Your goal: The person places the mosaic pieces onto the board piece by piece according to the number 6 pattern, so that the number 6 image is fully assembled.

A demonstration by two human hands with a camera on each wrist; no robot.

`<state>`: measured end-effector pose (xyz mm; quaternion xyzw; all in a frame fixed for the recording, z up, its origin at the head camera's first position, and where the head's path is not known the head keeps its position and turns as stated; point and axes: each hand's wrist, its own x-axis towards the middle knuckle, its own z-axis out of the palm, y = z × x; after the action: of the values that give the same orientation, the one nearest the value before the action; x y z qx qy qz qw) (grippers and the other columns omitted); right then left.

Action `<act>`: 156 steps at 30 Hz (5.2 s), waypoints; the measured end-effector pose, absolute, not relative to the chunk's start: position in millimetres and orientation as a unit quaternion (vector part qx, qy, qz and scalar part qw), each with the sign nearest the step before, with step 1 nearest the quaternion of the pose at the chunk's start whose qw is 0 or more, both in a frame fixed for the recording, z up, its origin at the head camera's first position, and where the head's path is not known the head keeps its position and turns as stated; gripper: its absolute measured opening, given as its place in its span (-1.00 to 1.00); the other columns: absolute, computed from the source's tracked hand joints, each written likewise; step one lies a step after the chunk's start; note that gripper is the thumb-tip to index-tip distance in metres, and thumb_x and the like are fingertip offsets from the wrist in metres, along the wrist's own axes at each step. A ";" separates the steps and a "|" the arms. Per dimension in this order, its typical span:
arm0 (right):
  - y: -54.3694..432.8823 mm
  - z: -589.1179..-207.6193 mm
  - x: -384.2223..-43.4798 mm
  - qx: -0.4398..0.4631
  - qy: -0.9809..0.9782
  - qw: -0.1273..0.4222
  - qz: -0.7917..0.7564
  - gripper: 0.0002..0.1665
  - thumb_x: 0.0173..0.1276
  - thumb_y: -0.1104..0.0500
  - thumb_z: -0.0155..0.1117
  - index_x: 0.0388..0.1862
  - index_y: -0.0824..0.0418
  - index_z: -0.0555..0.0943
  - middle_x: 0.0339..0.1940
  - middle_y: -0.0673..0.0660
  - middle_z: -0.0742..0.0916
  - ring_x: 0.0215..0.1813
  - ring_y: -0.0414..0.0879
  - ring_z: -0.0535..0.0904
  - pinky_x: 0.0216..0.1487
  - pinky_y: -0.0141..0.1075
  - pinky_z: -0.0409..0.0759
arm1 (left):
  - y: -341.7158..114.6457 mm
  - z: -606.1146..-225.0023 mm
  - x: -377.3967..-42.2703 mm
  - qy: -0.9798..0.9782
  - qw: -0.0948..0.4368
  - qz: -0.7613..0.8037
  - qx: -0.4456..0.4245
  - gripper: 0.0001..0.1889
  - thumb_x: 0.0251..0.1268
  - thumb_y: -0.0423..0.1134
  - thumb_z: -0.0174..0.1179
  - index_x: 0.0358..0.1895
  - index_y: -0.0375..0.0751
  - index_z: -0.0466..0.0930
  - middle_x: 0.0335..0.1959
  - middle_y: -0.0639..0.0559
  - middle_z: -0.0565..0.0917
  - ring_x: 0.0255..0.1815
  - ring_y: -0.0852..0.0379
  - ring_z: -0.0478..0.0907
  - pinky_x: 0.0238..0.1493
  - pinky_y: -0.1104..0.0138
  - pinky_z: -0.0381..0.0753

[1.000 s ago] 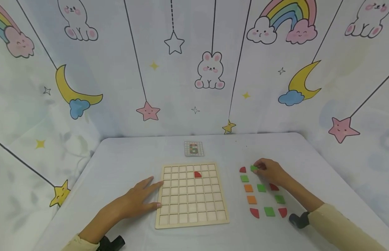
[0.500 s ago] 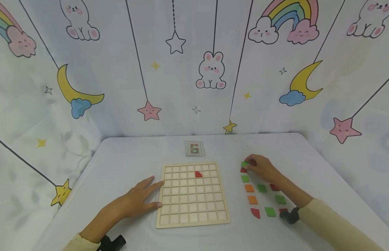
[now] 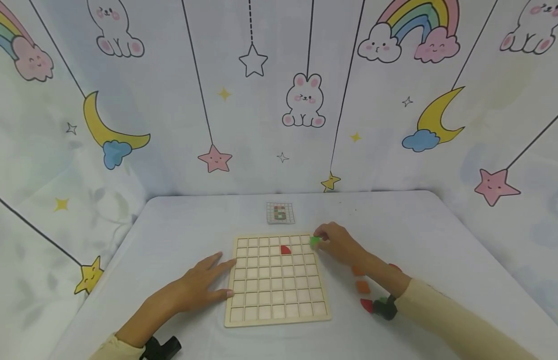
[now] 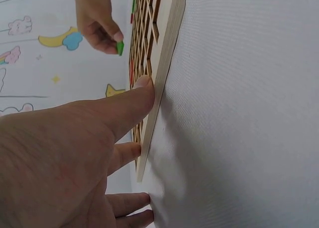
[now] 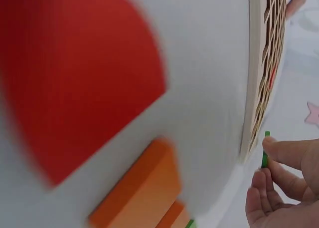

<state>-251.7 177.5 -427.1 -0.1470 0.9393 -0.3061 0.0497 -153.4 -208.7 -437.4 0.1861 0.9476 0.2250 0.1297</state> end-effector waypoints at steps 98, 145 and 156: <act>276.9 -434.2 -259.2 -0.085 0.943 0.096 -0.308 -0.48 0.49 0.07 0.43 0.31 0.28 0.61 0.24 0.28 0.71 0.28 0.20 0.58 0.38 0.17 0.57 | -209.2 -433.5 -151.5 0.947 0.138 0.234 0.174 -0.16 0.41 0.26 0.32 0.66 0.09 0.27 0.69 -0.39 0.08 0.65 -0.50 0.06 0.48 -0.45 0.20; 190.5 -425.3 -267.0 -0.179 0.938 0.049 -0.294 -0.80 0.46 0.30 0.30 0.02 0.29 0.70 -0.06 0.16 0.75 0.02 0.04 0.59 0.21 0.03 0.67 | -207.9 -435.9 -152.2 0.948 0.139 0.227 0.174 -0.16 0.40 0.23 0.34 0.65 0.07 0.27 0.68 -0.39 0.10 0.65 -0.49 0.09 0.48 -0.42 0.24; 128.4 -425.1 -264.0 -0.191 0.923 0.056 -0.330 -0.80 0.42 0.30 0.41 -0.01 0.31 0.72 -0.07 0.15 0.71 0.01 0.02 0.57 0.16 -0.03 0.64 | -209.4 -435.6 -152.8 0.947 0.142 0.229 0.173 -0.17 0.43 0.25 0.30 0.66 0.13 0.25 0.70 -0.35 0.07 0.66 -0.46 0.07 0.48 -0.44 0.22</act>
<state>-264.0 128.4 -425.1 -0.1910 0.9227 -0.3301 0.0562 -152.8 -209.4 -435.6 0.1727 0.9475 0.2289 0.1416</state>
